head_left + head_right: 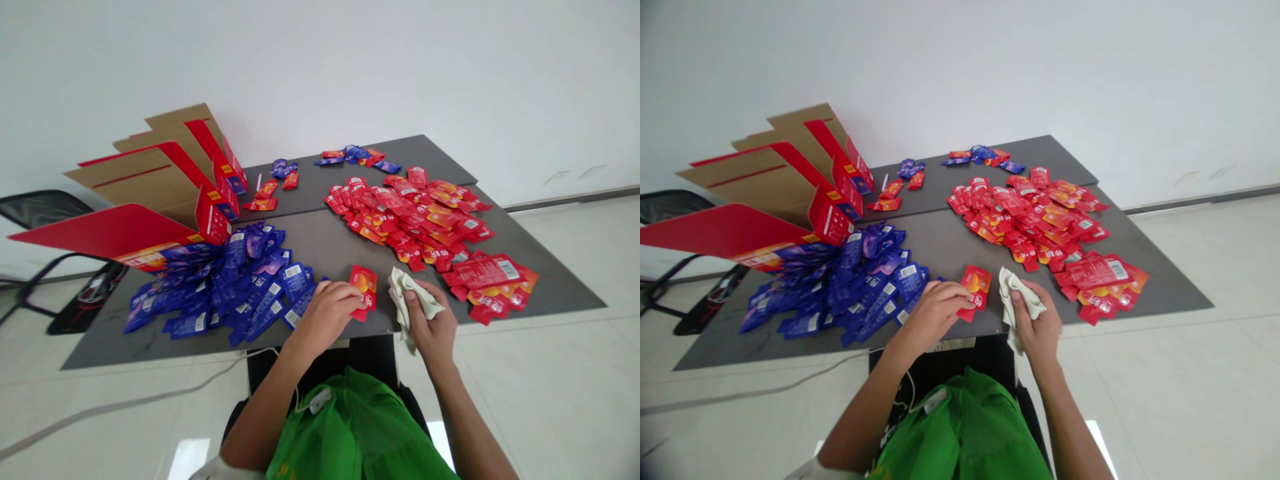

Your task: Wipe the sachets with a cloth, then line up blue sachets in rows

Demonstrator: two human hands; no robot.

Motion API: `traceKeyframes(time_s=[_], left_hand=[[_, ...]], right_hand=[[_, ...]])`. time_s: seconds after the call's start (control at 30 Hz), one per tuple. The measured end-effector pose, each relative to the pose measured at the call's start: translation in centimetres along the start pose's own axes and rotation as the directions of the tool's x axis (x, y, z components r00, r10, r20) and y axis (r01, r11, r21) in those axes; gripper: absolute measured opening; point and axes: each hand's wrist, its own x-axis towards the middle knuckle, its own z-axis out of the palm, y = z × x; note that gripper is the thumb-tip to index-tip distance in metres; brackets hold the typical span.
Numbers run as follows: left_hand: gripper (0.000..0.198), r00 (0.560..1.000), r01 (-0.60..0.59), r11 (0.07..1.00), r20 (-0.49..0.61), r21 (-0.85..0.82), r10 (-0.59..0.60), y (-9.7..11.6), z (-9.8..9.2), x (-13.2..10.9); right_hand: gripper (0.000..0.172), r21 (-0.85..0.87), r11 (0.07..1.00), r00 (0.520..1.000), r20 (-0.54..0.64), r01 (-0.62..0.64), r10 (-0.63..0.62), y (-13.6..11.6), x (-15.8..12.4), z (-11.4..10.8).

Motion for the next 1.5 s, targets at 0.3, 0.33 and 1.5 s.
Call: traceKeyframes(time_s=[0.3,0.33,1.5], left_hand=[[0.040,0.999,0.042,0.980,0.012,0.194,-0.045,3.1,2.3,-4.7],[0.037,0.999,0.032,0.979,-0.016,0.199,-0.030,3.4,2.8,-4.9],[0.029,0.989,0.051,0.990,-0.141,0.130,-0.033,2.3,7.6,-6.2]], right_hand=[[0.046,-0.015,1.000,0.995,0.100,0.020,-0.019,-1.8,2.1,-1.2],[0.044,-0.025,0.998,0.992,0.113,0.065,-0.062,-2.3,2.6,-1.4],[0.040,-0.001,0.654,0.458,0.715,0.756,-0.528,-2.1,7.8,4.9]])
